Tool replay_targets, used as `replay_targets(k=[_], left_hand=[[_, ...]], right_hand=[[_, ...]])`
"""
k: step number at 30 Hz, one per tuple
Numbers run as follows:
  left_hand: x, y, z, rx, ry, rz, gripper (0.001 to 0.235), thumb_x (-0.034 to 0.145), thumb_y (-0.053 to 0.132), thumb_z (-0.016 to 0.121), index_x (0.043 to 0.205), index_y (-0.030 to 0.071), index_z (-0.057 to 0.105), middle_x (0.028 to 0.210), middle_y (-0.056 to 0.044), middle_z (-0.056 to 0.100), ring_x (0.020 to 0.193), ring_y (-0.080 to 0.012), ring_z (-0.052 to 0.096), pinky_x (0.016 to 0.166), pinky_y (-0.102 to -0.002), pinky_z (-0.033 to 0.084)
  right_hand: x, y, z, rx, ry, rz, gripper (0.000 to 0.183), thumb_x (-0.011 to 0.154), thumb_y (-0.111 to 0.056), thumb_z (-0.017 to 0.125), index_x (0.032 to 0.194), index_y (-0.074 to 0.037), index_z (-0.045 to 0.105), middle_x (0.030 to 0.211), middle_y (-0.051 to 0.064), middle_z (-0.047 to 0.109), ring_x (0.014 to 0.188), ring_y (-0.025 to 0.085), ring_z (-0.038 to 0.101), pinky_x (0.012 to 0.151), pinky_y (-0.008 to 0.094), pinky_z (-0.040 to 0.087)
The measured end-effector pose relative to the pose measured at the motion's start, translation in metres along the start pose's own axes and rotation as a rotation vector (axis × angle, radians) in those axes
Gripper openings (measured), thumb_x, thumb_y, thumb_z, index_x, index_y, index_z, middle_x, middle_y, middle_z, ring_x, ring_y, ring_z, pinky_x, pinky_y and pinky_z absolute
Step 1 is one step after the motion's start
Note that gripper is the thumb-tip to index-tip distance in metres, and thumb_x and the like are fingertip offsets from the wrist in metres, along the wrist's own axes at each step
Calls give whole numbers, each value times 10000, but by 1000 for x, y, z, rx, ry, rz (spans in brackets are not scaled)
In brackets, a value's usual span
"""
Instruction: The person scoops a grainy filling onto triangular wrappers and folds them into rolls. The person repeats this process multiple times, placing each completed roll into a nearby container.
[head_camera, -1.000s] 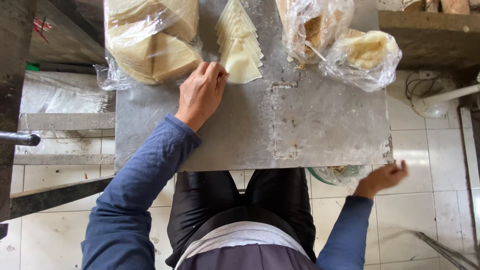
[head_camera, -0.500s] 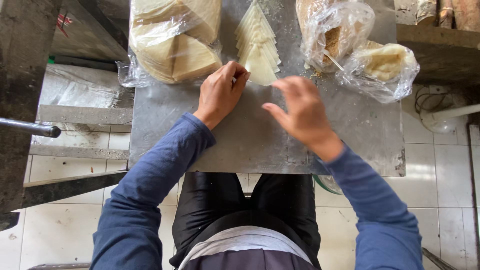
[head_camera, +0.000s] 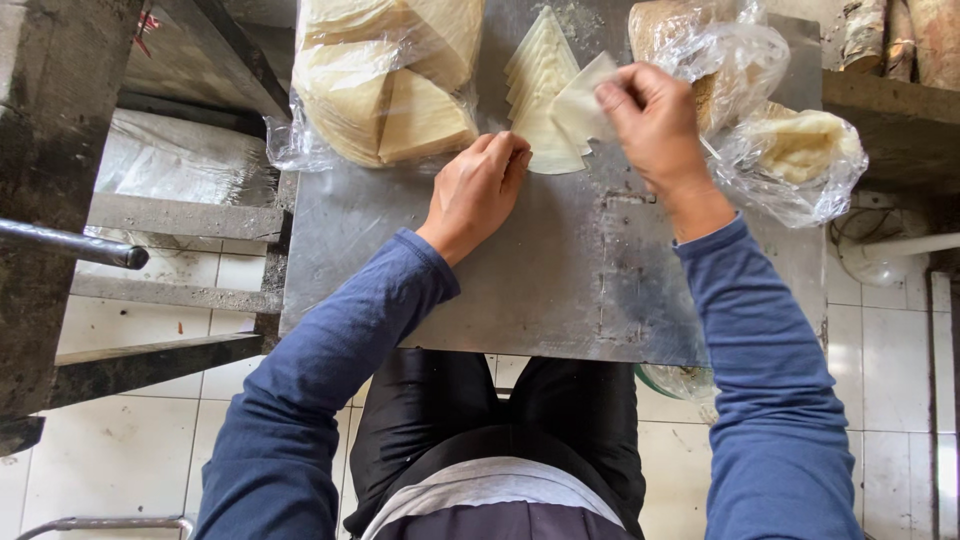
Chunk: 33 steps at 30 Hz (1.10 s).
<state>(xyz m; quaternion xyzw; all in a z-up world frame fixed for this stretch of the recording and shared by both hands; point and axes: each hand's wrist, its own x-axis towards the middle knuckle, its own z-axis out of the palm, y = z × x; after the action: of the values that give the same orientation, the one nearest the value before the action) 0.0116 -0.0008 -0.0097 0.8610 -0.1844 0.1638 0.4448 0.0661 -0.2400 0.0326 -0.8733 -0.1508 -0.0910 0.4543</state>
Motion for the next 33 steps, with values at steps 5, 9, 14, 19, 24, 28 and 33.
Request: replay_targets(k=[5,9,14,19,24,28,33], left_hand=[[3,0,-3,-238,-77,-153,154,1040,206,629,1112,69,636,896,-101,743,767,-236,730,702,-357,575],[6,6,-3,-705,-262,-587,214,1018,220,608,1133,40,611,857,-66,738,745,-121,733,661,-296,632],[4,13,-11,-559,-317,-559,289,981,244,664,1140,10,607,756,-61,718,689,-103,718,607,-286,618],[5,18,-17,-417,-344,-447,353,942,264,718,1165,13,610,739,-70,732,659,-96,707,591,-274,567],[4,18,-20,-396,-384,-422,384,914,238,749,1200,30,599,781,-60,728,701,-119,705,640,-297,561],[0,21,-22,-284,-380,-250,446,828,141,794,1211,38,589,834,-63,725,751,-168,708,685,-316,561],[-6,24,-19,-281,-352,-180,363,837,51,721,1174,35,586,859,-86,708,776,-186,735,712,-318,577]], right_hand=[[-22,-22,-4,-293,65,-209,70,1085,-89,681,1058,-32,711,932,89,703,806,188,660,679,331,546],[-71,-41,25,-454,-42,-396,129,972,-78,686,1101,-71,690,1011,113,639,938,279,645,823,397,530],[-92,-51,30,-645,-107,-528,199,948,-101,724,1142,-60,701,1018,56,661,956,251,635,861,385,504],[-93,-53,28,-567,-138,-533,253,932,-182,733,1122,-19,697,955,88,660,887,271,632,812,392,498],[-81,-27,3,-506,40,-539,170,1021,-133,683,1161,-36,684,1032,112,708,888,257,654,850,388,504],[-69,2,-39,-795,179,-243,220,1038,-169,712,1213,-36,697,1002,116,682,915,286,639,852,404,496],[-66,30,-64,-855,177,-142,203,991,-120,758,1169,-43,699,1043,157,674,1004,343,633,908,443,466]])
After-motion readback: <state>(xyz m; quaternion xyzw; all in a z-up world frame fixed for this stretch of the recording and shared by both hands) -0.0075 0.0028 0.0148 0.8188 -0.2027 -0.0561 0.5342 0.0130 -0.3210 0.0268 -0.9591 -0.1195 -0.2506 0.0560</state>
